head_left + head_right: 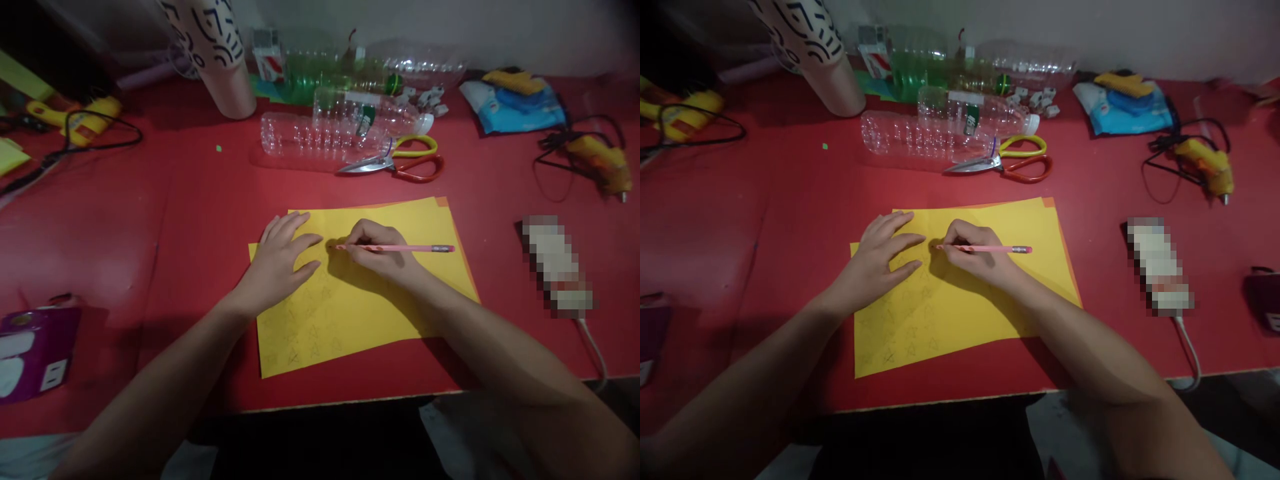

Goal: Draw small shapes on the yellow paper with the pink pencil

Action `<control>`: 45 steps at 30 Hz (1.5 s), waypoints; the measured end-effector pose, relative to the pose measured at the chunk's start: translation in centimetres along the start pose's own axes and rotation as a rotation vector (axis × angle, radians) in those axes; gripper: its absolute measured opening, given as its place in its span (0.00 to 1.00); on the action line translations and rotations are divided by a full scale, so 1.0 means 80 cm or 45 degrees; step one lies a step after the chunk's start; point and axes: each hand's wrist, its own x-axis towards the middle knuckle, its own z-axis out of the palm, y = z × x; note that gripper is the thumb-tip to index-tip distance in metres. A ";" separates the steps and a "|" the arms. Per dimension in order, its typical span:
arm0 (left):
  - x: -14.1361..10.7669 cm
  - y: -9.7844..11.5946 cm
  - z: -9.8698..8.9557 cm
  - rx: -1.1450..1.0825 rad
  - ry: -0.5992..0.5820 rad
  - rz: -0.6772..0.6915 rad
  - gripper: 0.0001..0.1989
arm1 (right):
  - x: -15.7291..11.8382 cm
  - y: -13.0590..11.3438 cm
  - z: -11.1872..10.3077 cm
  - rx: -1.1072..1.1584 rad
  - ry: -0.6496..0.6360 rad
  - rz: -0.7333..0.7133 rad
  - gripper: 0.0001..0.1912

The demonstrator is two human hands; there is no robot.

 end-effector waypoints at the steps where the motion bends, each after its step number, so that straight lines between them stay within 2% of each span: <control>1: 0.000 0.000 0.000 -0.002 -0.005 -0.002 0.14 | 0.000 0.000 0.000 0.000 -0.001 0.008 0.06; 10: 0.001 0.001 -0.002 0.008 -0.023 0.001 0.15 | 0.000 0.000 0.001 -0.026 0.012 0.006 0.06; 31: 0.001 0.001 -0.003 0.022 -0.026 0.002 0.15 | 0.003 0.005 0.006 -0.042 0.169 0.051 0.09; 45: 0.000 -0.002 0.000 0.013 0.004 0.023 0.15 | 0.004 0.003 0.005 -0.041 0.155 0.045 0.09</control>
